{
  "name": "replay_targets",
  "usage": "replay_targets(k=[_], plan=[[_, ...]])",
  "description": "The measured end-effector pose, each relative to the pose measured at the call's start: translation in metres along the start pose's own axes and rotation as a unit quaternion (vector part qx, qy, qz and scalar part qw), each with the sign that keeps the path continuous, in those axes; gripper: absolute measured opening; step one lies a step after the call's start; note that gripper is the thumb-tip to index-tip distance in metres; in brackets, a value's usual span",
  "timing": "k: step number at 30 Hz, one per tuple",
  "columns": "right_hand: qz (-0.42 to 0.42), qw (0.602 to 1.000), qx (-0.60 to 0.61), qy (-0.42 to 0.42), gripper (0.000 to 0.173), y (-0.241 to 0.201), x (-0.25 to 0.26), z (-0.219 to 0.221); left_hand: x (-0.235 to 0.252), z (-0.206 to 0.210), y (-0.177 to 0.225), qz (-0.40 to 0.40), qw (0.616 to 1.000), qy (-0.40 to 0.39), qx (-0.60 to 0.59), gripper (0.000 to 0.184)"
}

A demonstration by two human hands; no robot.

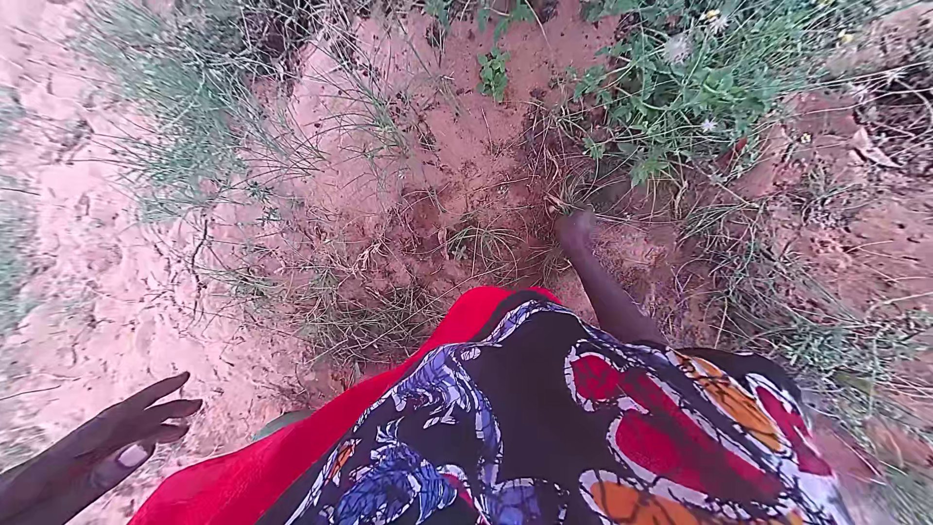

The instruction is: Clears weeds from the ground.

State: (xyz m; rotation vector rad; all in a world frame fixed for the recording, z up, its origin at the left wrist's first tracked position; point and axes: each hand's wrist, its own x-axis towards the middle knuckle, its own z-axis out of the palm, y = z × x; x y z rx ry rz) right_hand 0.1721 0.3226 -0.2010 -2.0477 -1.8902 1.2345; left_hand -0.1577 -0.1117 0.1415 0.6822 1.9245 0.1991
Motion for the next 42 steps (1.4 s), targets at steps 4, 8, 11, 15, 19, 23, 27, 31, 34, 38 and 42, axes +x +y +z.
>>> replay_targets(k=[4,8,11,15,19,23,27,31,34,38,42], plan=[[-0.081,0.996,0.011,-0.020,0.039,-0.001,-0.008,0.006,0.001,-0.002,-0.009,-0.034,0.999,0.003,-0.003,0.076],[0.024,0.995,0.092,-0.037,0.034,0.001,0.019,0.007,0.008,-0.005,-0.007,-0.026,1.000,0.003,0.012,0.075],[0.052,0.997,0.043,-0.027,0.036,-0.001,0.007,0.000,0.011,-0.004,-0.001,0.010,1.000,0.005,0.008,0.073],[0.081,0.989,0.121,0.005,0.029,0.002,-0.045,-0.006,0.007,-0.001,0.007,0.010,1.000,0.018,0.007,0.072],[0.088,0.885,0.457,0.010,0.021,0.008,-0.055,-0.014,0.007,-0.001,0.005,0.012,1.000,0.018,-0.004,0.074],[-0.048,0.851,0.522,-0.039,0.010,-0.022,-0.019,-0.031,0.011,-0.001,-0.003,0.014,0.999,0.039,-0.007,0.075],[-0.056,0.953,0.297,-0.005,0.043,-0.081,0.031,-0.033,0.011,-0.002,-0.010,0.014,0.999,0.047,-0.010,0.073],[-0.006,0.989,0.150,0.002,0.043,-0.117,0.062,-0.016,0.005,-0.003,-0.006,0.010,0.999,0.045,-0.011,0.071],[-0.070,0.996,0.039,0.045,0.056,-0.134,0.078,-0.004,-0.002,-0.004,-0.004,0.003,0.999,0.037,-0.013,0.070],[-0.210,0.973,-0.083,0.055,0.055,-0.149,0.086,0.000,-0.010,0.001,0.015,0.010,1.000,0.023,-0.016,0.070],[-0.288,0.924,0.198,0.156,0.037,-0.141,0.119,0.032,-0.013,-0.001,0.012,0.013,1.000,0.011,-0.018,0.071]])
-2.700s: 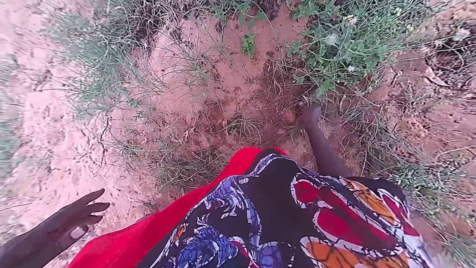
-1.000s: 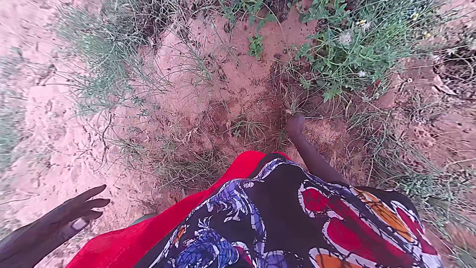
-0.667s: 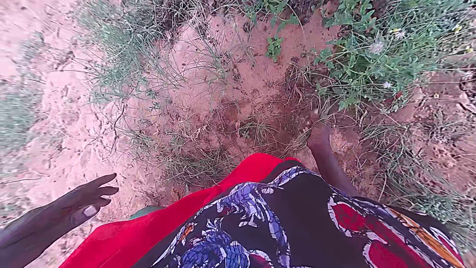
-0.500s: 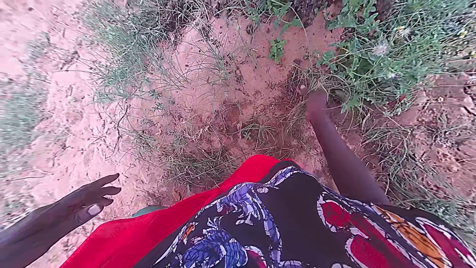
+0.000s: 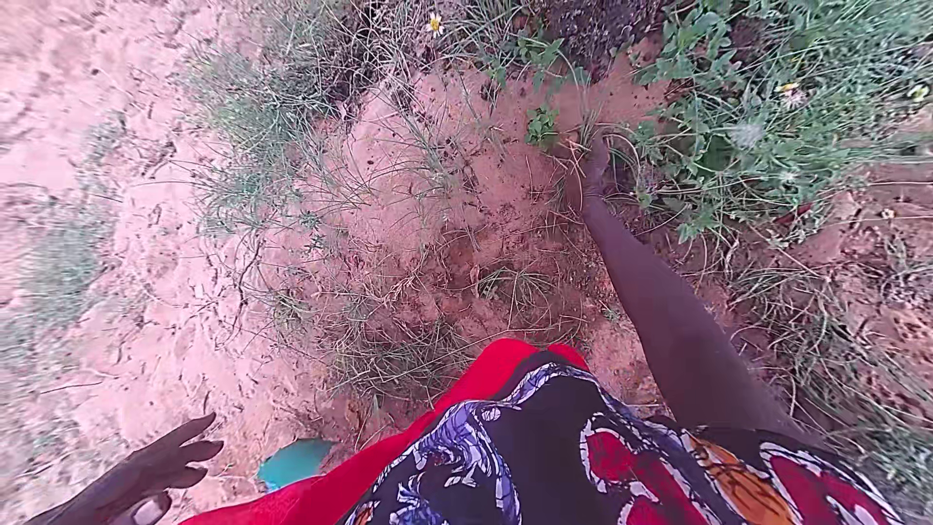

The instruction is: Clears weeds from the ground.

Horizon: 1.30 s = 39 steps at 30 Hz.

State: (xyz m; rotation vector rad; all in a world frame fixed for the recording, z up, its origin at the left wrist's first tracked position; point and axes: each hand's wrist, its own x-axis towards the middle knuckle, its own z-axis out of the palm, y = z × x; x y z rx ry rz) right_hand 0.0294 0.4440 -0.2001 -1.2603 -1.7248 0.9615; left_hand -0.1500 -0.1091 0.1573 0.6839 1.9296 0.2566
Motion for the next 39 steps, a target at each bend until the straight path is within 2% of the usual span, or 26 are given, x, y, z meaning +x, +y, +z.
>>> replay_targets(k=[2,3,5,6,11,15,17,19,20,22,24,26,30,32,34,36,39], plan=[[0.144,0.983,0.106,0.032,0.036,-0.008,0.008,-0.004,-0.001,0.000,-0.005,-0.017,1.000,0.003,0.000,0.072],[0.170,0.976,0.135,0.034,0.033,-0.007,0.014,-0.008,0.000,0.000,-0.006,-0.027,1.000,0.004,-0.002,0.073],[0.167,0.977,0.135,0.009,0.035,-0.004,0.020,-0.017,0.003,0.000,-0.008,-0.040,0.999,0.006,-0.005,0.075],[0.164,0.980,0.108,-0.017,0.039,-0.006,0.019,-0.025,0.004,0.000,-0.009,-0.040,0.999,0.008,-0.006,0.075],[0.141,0.985,-0.034,-0.093,0.036,-0.012,-0.015,-0.047,0.012,0.001,-0.006,-0.024,0.999,0.026,0.004,0.074],[0.200,0.975,-0.032,-0.095,0.034,-0.013,-0.069,-0.068,0.017,-0.003,-0.005,-0.013,1.000,0.023,0.002,0.074],[0.232,0.964,-0.036,-0.122,0.035,-0.013,-0.121,-0.087,0.018,-0.005,-0.005,-0.012,1.000,0.018,0.008,0.073],[0.180,0.973,-0.067,-0.130,0.037,-0.001,-0.181,-0.107,0.019,-0.004,-0.007,-0.009,1.000,0.008,0.011,0.073],[0.135,0.983,-0.067,-0.108,0.038,0.012,-0.202,-0.112,0.019,-0.005,-0.007,-0.007,1.000,0.004,0.014,0.072],[0.083,0.990,-0.066,-0.094,0.045,0.026,-0.217,-0.123,0.020,-0.005,-0.007,-0.001,1.000,-0.006,0.012,0.072],[0.052,0.992,-0.094,-0.073,0.036,0.021,-0.191,-0.124,0.024,-0.008,-0.004,0.008,1.000,-0.012,0.008,0.073],[0.062,0.988,-0.132,-0.053,0.029,0.007,-0.135,-0.111,0.027,-0.011,-0.004,0.004,1.000,-0.001,0.008,0.075],[0.138,0.964,-0.204,-0.095,0.048,-0.024,-0.016,-0.071,0.023,-0.009,-0.003,-0.038,0.999,0.019,0.007,0.076],[0.177,0.956,-0.207,-0.107,0.059,-0.037,0.018,-0.054,0.017,-0.008,-0.006,-0.048,0.999,0.011,-0.003,0.077],[0.175,0.955,-0.222,-0.093,0.061,-0.043,0.032,-0.040,0.011,-0.007,-0.008,-0.059,0.998,0.008,-0.010,0.077],[0.106,0.965,-0.229,-0.075,0.062,-0.044,0.030,-0.030,0.006,-0.005,-0.009,-0.067,0.998,0.008,-0.009,0.077],[0.043,0.988,-0.140,-0.043,0.061,-0.025,0.023,-0.029,0.004,-0.004,-0.009,-0.055,0.998,-0.002,-0.008,0.072]])
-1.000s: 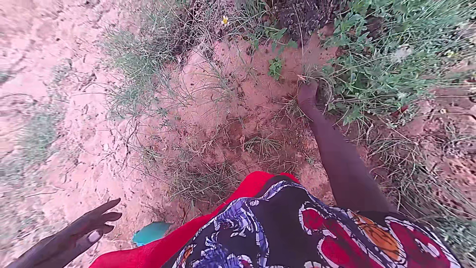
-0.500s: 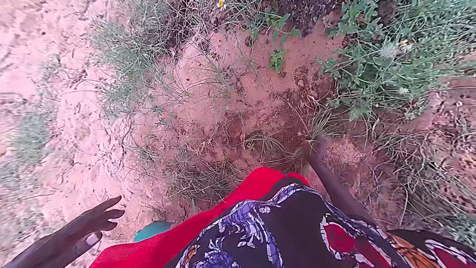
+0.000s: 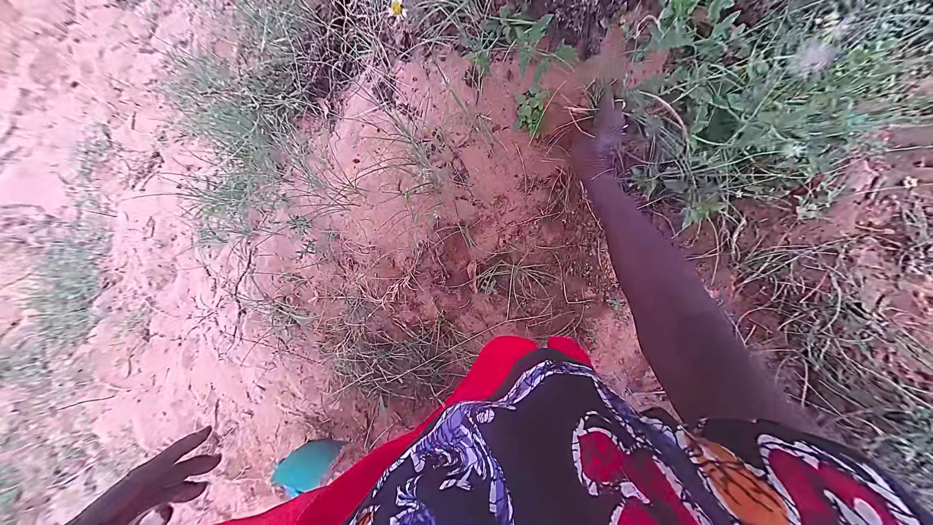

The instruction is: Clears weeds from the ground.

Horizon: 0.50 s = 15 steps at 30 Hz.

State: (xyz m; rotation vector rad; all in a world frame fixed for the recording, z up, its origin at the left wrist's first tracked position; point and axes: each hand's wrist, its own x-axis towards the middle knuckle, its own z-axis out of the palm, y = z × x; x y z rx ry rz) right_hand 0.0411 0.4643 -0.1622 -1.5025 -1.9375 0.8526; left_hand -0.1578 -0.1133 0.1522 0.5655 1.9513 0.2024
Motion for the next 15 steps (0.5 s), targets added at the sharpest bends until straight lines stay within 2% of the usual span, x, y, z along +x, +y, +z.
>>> replay_targets(k=[2,4,7,10,13,15], plan=[[0.034,0.987,0.147,0.054,0.047,0.012,0.002,0.007,-0.001,0.001,0.002,0.009,1.000,-0.004,-0.001,0.072],[0.090,0.966,0.232,0.070,0.045,0.018,0.002,0.010,-0.001,0.000,0.004,0.019,1.000,-0.009,0.001,0.074],[0.089,0.980,0.177,-0.001,0.040,0.019,-0.038,-0.005,0.003,-0.002,0.003,0.024,1.000,-0.011,0.004,0.074],[0.029,0.990,0.089,-0.101,0.036,0.039,-0.116,-0.025,0.009,-0.005,0.000,0.027,1.000,-0.006,0.015,0.074],[0.083,0.981,0.076,-0.155,0.035,0.062,-0.187,-0.059,0.014,-0.004,0.004,0.029,0.999,-0.005,0.025,0.075],[0.104,0.980,0.026,-0.168,0.033,0.084,-0.232,-0.081,0.018,-0.005,0.006,0.031,0.999,-0.009,0.028,0.076]])
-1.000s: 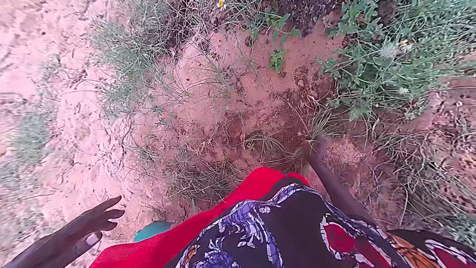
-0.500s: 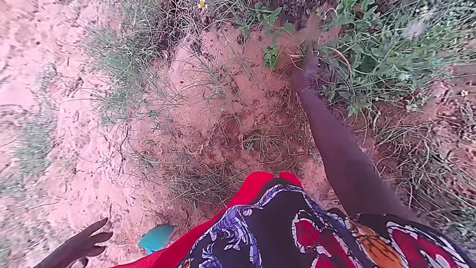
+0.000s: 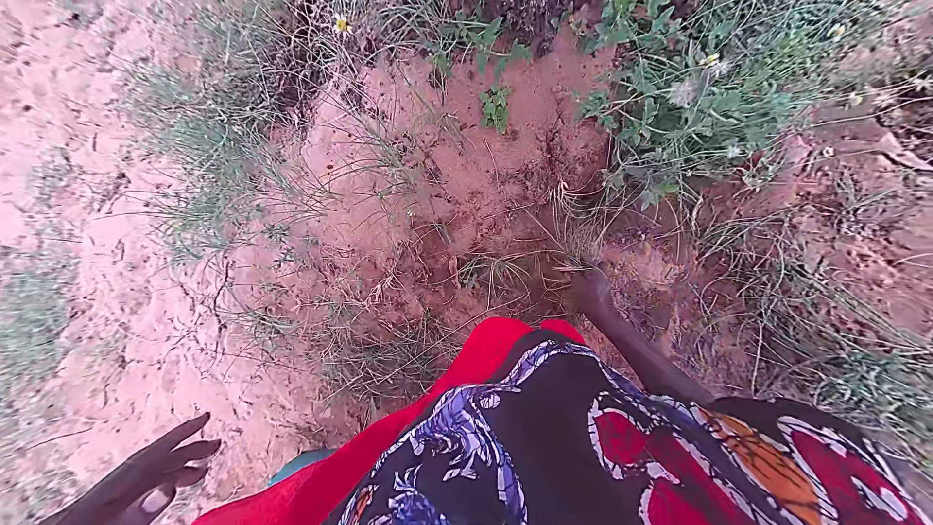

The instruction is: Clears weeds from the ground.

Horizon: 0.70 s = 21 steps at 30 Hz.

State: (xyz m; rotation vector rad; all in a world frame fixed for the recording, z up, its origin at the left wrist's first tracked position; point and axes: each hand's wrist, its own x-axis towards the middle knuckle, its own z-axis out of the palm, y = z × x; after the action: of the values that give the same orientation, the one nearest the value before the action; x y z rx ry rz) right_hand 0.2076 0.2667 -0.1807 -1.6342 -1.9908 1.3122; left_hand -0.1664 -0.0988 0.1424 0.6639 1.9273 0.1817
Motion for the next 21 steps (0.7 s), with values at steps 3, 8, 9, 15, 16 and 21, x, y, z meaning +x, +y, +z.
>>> replay_targets(k=[3,8,9,15,16,21], plan=[[0.053,0.996,-0.062,0.041,0.032,0.039,-0.041,-0.007,0.006,0.000,0.004,-0.004,1.000,0.000,0.007,0.075],[0.024,0.992,-0.023,0.124,0.026,0.027,0.000,-0.013,0.005,0.000,0.009,0.004,1.000,0.004,0.001,0.076],[0.032,0.993,-0.017,0.115,0.025,0.016,0.020,-0.013,0.004,0.001,0.009,0.006,1.000,0.011,-0.004,0.076],[-0.011,0.993,-0.077,0.084,0.052,-0.024,0.126,0.007,-0.008,0.004,-0.009,-0.037,0.998,0.048,-0.015,0.078],[-0.023,0.992,-0.108,0.068,0.052,-0.029,0.133,0.009,-0.010,0.004,-0.013,-0.045,0.997,0.052,-0.026,0.078],[-0.078,0.978,-0.194,-0.012,0.055,-0.060,0.146,0.009,-0.012,0.003,-0.035,-0.054,0.996,0.058,-0.052,0.080]])
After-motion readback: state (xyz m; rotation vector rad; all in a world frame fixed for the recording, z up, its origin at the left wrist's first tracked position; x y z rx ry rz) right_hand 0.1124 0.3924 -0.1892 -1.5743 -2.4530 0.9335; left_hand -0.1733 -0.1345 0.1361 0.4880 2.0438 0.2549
